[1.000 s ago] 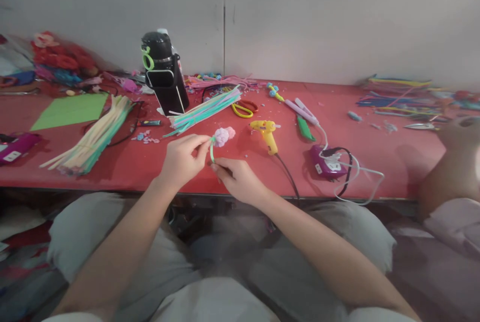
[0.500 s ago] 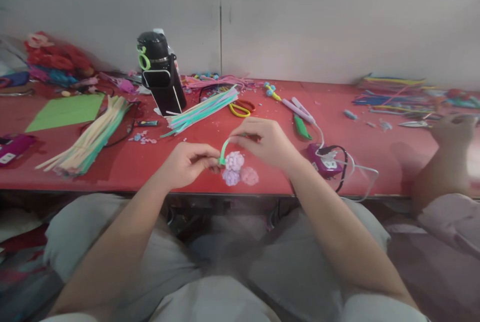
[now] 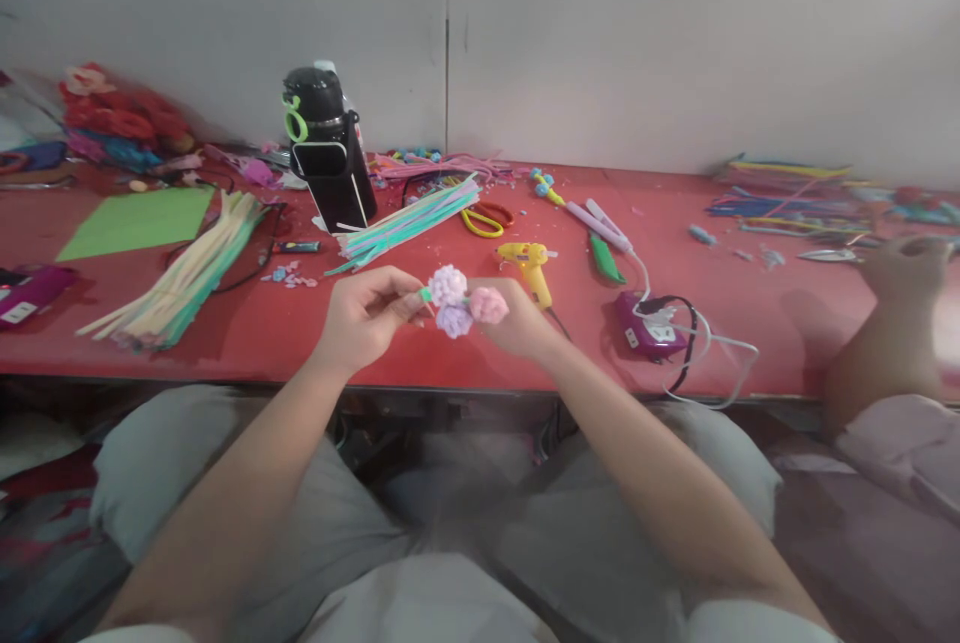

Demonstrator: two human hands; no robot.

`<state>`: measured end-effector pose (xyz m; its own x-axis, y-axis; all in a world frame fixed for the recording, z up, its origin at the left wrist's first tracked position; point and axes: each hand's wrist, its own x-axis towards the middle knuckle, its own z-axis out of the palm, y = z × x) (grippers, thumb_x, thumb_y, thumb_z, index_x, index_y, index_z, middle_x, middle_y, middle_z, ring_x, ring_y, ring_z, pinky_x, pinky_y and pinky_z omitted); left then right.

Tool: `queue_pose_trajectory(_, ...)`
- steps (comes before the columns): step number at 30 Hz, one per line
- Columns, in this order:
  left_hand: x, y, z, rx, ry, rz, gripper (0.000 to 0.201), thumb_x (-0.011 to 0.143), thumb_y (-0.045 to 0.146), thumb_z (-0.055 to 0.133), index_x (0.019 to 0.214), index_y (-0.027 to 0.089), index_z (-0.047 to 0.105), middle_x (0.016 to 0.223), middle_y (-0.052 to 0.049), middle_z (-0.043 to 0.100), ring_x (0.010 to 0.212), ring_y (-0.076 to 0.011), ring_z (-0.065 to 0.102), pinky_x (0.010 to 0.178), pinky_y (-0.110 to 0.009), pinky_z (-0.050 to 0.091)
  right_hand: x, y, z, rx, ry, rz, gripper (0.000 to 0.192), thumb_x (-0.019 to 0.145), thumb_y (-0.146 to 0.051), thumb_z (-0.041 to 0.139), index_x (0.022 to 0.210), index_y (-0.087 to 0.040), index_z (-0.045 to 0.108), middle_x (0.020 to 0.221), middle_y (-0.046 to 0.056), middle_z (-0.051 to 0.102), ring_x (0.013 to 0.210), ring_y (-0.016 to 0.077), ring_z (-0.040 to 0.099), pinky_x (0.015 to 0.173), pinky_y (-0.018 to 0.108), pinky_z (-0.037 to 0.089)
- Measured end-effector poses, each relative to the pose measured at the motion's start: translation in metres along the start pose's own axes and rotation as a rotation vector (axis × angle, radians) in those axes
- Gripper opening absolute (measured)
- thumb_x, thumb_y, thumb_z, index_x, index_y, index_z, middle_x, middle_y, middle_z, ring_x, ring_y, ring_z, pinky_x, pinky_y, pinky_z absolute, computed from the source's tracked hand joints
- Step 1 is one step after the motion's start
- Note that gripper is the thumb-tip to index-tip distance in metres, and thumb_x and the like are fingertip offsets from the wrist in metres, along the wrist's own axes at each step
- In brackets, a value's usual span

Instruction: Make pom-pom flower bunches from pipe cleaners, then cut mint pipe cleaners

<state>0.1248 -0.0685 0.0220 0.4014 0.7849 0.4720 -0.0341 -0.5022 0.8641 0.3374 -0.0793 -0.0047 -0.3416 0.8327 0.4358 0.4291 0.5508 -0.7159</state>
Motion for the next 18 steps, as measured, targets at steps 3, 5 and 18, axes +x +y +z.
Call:
queue_pose_trajectory(3,0.002,-0.006,-0.006,0.314,0.150,0.110,0.009,0.089,0.018,0.062,0.083,0.016,0.068,0.072,-0.003,0.073,0.066,-0.0145,0.069,0.063,-0.025,0.054,-0.011,-0.012,0.027,0.025,0.000,0.100,0.035,0.100,-0.035,0.052,0.069,-0.018,0.057,0.062,0.000,0.055,0.060,0.0126,0.051,0.059,0.025,0.041)
queue_pose_trajectory(5,0.002,-0.011,-0.010,0.538,0.174,0.195,0.011,0.090,0.017,0.060,0.083,0.017,0.068,0.072,-0.002,0.072,0.066,-0.0145,0.068,0.066,-0.026,0.052,-0.019,-0.025,0.039,-0.010,-0.048,0.111,0.031,0.102,-0.030,0.048,0.077,-0.017,0.060,0.066,0.000,0.058,0.060,0.0125,0.053,0.060,0.025,0.041)
queue_pose_trajectory(18,-0.002,-0.006,0.000,0.318,-0.270,0.097,0.019,0.084,0.005,0.059,0.083,0.018,0.073,0.077,-0.003,0.077,0.070,-0.0154,0.072,0.068,-0.025,0.056,-0.002,-0.047,-0.030,-0.362,0.123,-0.105,0.019,0.097,-0.025,0.058,0.091,-0.019,0.075,0.086,0.007,0.074,0.078,0.0187,0.065,0.074,0.031,0.048)
